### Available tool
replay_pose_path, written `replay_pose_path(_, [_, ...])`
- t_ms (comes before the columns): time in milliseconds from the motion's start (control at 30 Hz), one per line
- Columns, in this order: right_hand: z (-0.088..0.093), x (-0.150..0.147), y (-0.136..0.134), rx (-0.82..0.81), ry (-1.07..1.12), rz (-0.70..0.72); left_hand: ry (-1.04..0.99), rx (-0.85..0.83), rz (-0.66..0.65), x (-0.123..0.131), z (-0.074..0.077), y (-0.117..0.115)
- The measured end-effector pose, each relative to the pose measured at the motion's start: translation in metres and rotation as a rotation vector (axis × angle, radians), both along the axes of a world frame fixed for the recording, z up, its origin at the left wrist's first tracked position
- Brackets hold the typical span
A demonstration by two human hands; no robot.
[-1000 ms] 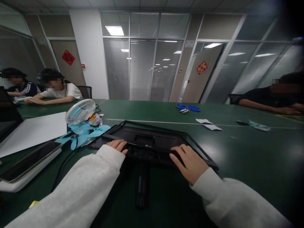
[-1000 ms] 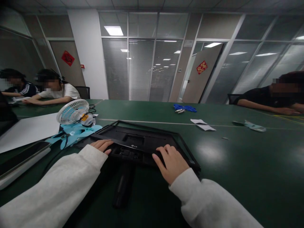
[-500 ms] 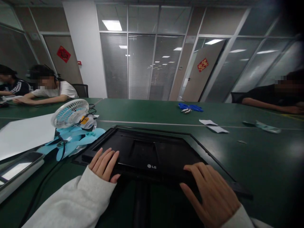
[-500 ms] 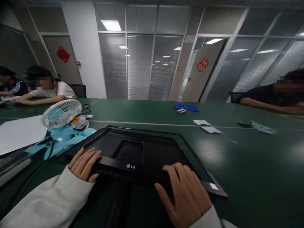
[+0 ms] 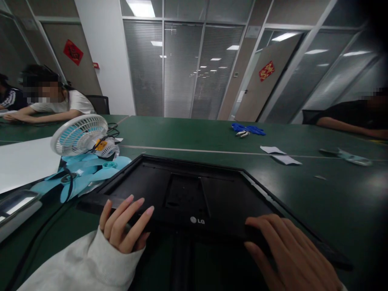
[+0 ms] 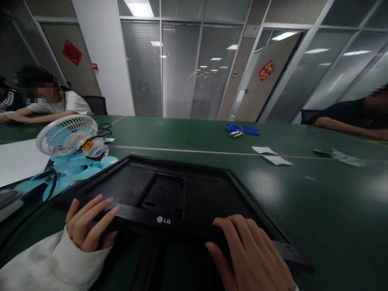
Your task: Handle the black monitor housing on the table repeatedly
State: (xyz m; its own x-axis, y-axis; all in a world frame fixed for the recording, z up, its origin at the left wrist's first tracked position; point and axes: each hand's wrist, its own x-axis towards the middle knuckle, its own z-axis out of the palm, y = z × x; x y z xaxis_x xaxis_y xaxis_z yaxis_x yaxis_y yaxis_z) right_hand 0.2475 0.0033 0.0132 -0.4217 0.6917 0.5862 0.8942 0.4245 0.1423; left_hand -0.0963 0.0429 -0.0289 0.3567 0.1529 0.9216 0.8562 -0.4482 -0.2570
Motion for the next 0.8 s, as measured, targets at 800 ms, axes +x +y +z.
replay_pose_path(800, [-0.0012,-0.0061,0.0028,0.073,0.009,-0.049,0.188,0.038,-0.019,-0.0050,0.0001,0.0025])
